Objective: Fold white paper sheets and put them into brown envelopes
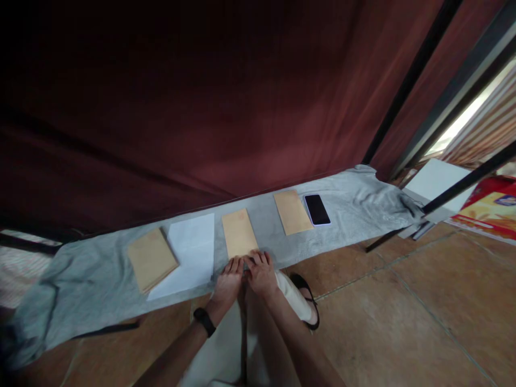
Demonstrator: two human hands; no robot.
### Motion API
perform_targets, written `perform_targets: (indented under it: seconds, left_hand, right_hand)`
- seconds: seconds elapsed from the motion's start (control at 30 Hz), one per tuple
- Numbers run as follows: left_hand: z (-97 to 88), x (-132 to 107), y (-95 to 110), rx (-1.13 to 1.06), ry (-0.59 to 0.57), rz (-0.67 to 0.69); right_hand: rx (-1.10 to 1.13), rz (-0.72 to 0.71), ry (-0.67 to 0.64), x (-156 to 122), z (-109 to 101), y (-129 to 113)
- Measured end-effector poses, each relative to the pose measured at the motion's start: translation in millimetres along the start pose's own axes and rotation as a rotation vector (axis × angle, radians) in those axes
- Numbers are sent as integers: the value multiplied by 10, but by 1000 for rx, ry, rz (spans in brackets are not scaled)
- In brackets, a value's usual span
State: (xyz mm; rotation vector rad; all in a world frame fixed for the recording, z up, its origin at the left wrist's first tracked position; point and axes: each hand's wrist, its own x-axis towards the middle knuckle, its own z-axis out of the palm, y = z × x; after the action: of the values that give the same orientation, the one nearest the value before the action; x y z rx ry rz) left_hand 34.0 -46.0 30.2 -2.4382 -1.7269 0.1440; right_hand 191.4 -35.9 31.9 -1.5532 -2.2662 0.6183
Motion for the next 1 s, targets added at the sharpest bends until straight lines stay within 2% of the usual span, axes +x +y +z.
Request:
perform_targets:
  seconds: [0.27, 0.5, 1.0]
  left_hand:
    - [-154, 46, 28, 52, 35, 13]
    - [-130, 28, 94, 100, 83, -6]
    - [-98, 23, 45, 0, 9, 35]
  right_hand:
    - [-43, 37, -57, 12, -88, -94]
    - [-53, 57, -66, 90, -118, -147]
    - [-147, 58, -138, 74, -126, -151]
